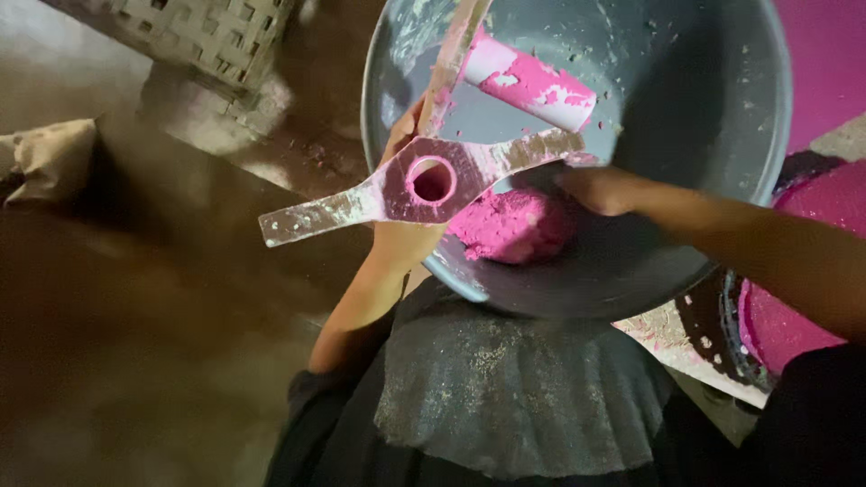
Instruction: The person loads pink paste from a large basin into a handheld metal press, squeezes the press to extrude thin strands in circular nests onto round trays, and moves filled trays aside. They repeat the loading and pressing cycle, occasionally scraping paste off the press by hand.
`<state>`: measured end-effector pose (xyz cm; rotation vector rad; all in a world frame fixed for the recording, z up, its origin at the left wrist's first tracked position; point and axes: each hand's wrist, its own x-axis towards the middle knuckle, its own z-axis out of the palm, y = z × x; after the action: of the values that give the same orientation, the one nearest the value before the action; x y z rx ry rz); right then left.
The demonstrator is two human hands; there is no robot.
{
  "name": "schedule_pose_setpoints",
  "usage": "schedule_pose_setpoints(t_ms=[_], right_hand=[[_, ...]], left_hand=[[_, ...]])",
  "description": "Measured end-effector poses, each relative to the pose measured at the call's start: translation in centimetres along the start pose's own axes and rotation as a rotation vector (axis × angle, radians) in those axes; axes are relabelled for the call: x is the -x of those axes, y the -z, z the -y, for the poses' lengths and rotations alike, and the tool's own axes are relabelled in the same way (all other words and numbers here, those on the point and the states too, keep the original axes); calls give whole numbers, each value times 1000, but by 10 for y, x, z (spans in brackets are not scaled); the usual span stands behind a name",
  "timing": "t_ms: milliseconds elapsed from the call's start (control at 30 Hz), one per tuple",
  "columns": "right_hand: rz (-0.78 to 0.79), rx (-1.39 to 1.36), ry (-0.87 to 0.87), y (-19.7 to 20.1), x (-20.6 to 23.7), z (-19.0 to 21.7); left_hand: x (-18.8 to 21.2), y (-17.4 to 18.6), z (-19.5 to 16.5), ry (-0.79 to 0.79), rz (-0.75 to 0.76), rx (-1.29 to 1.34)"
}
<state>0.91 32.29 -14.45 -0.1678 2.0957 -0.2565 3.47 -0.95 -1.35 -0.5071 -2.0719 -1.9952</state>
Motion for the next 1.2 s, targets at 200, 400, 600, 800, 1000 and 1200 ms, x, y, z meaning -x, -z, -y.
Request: schedule_pose_setpoints(t_ms=[200,400,600,800,1000,1200], right_hand=[[-272,-629,349,-70,-11,26],[-162,-313,104,-29,69,114],[-272,809,569,1,103,184],[-349,60,270,44,75,109],[-607,-1073,705,-36,23,155],[-879,-36,735,-52,0,181]], left_hand=[[1,-3,-6,42,-34,60],[8,7,15,115,-49,32],[20,9,29,45,-18,-200],[4,6,18,103,-15,-31],[-8,1,5,-82,-29,-228],[0,3,8,252,-11,-120]])
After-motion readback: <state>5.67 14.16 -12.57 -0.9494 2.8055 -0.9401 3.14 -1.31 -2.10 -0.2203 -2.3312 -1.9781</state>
